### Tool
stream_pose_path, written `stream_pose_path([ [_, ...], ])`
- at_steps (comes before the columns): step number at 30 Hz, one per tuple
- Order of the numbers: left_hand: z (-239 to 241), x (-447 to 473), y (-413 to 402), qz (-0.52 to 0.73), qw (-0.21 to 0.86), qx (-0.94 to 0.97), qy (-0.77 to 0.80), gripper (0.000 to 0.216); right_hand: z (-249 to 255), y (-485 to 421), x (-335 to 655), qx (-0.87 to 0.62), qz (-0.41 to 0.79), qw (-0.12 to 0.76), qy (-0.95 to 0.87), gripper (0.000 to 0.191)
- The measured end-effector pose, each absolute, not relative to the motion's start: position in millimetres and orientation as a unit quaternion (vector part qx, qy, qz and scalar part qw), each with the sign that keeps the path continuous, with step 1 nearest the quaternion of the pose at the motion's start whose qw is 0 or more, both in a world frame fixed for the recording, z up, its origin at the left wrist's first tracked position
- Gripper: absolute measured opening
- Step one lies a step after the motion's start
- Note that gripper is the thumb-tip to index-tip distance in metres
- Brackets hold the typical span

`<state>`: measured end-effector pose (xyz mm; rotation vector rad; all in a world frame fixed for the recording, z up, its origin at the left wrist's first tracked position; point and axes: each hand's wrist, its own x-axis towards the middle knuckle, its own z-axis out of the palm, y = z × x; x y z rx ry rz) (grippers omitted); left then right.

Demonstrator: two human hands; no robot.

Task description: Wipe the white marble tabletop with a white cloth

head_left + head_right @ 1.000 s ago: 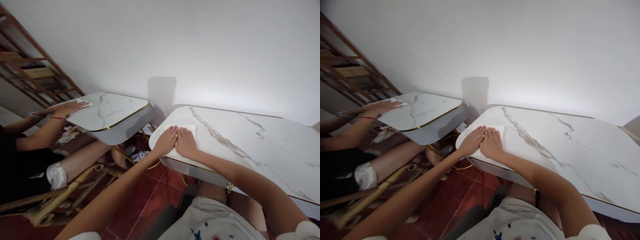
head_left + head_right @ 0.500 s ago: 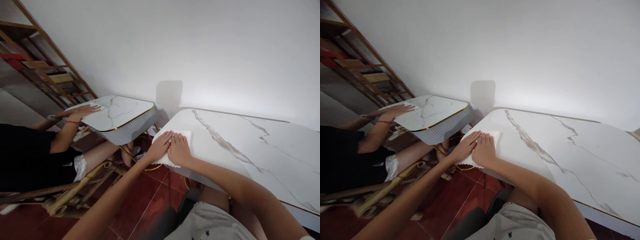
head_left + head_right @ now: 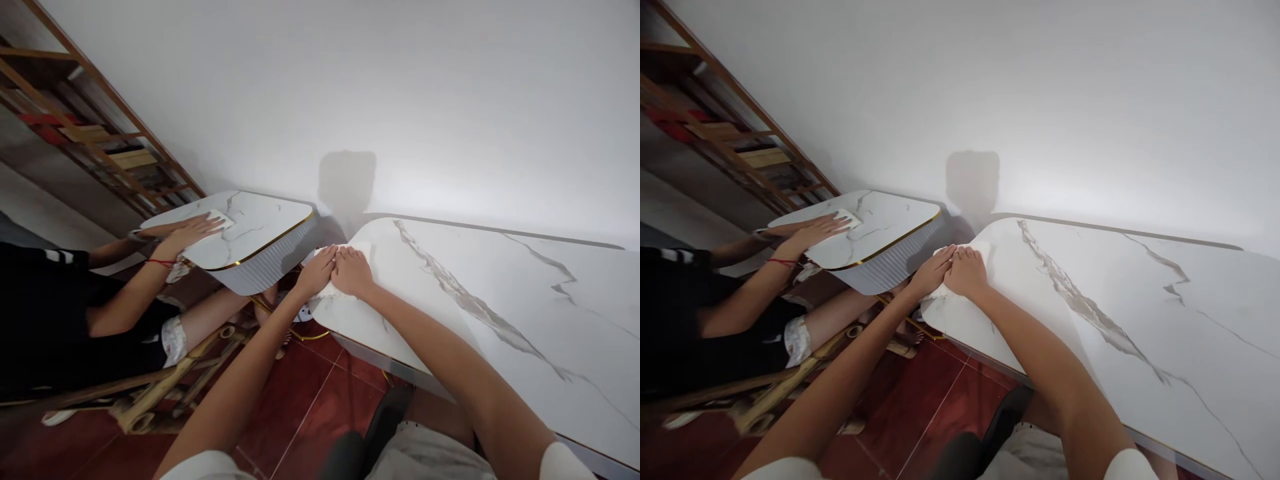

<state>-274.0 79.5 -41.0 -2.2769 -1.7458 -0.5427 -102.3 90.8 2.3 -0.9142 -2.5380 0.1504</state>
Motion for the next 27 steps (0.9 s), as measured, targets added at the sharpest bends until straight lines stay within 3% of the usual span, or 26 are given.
stream_pose_path([
  [17,-21.2,-256.8,235.9,-0.211,0.02,-0.756,-0.62,0.048,2.7,218.7,-105.1,-0.443,0.058,0.241,-0.862,0.049],
  [27,-4.5,-198.4,288.8,-0.223,0.045,-0.769,-0.597,0.043,9.6,267.7,-59.8,-0.472,0.014,0.231,-0.851,0.046],
])
